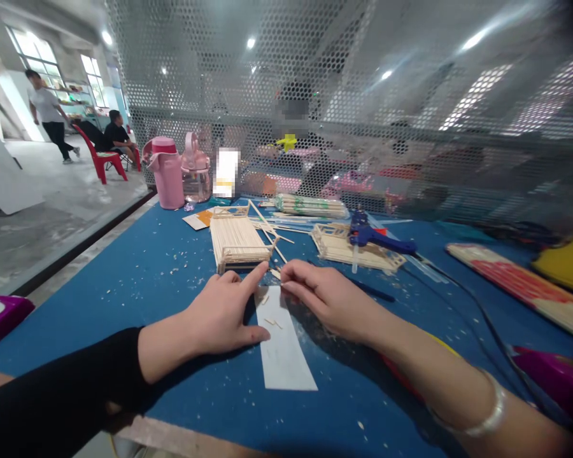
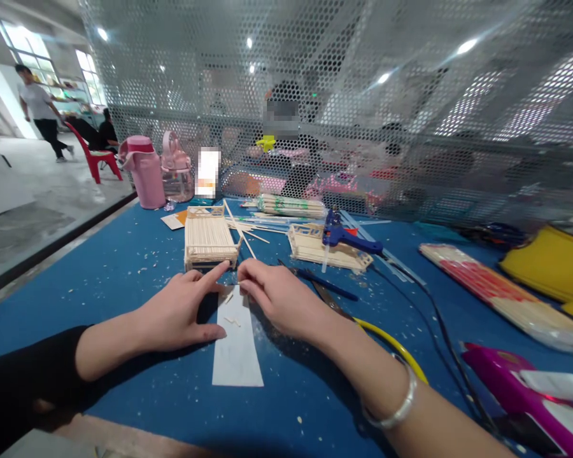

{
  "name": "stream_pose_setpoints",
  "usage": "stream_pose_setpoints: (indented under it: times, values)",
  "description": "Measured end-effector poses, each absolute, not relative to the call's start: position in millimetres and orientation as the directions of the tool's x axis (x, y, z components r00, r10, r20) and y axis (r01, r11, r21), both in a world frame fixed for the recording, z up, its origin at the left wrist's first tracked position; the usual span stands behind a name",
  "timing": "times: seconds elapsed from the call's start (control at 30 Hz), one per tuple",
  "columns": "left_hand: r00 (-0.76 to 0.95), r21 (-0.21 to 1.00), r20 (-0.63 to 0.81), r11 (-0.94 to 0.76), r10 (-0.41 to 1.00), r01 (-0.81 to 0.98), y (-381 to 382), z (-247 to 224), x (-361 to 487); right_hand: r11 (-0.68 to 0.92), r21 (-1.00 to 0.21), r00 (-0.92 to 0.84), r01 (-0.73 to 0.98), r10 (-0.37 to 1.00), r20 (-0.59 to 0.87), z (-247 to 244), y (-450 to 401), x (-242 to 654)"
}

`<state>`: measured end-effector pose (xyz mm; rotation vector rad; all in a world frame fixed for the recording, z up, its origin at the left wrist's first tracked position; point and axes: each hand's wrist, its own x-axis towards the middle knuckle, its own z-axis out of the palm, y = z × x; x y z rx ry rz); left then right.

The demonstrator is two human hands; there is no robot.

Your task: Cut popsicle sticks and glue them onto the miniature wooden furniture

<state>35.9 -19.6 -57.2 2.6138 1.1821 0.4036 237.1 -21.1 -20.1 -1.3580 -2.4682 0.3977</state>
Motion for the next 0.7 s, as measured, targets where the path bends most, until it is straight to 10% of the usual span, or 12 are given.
stream_pose_setpoints:
  times: [0.4, 0.7]
  values:
    - [0.613, 0.292, 0.090, -0.609, 0.785, 0.738, -25, -52, 33, 0.288, -0.734, -0.296, 0.615, 0.947, 0.123, -35, -35, 247]
    - [0.621, 0.166, 0.132, -0.635, 0.773, 0.755, -29, -45, 35, 0.418, -0.492, -0.462, 0.764, 0.886, 0.035, -27, -49, 243]
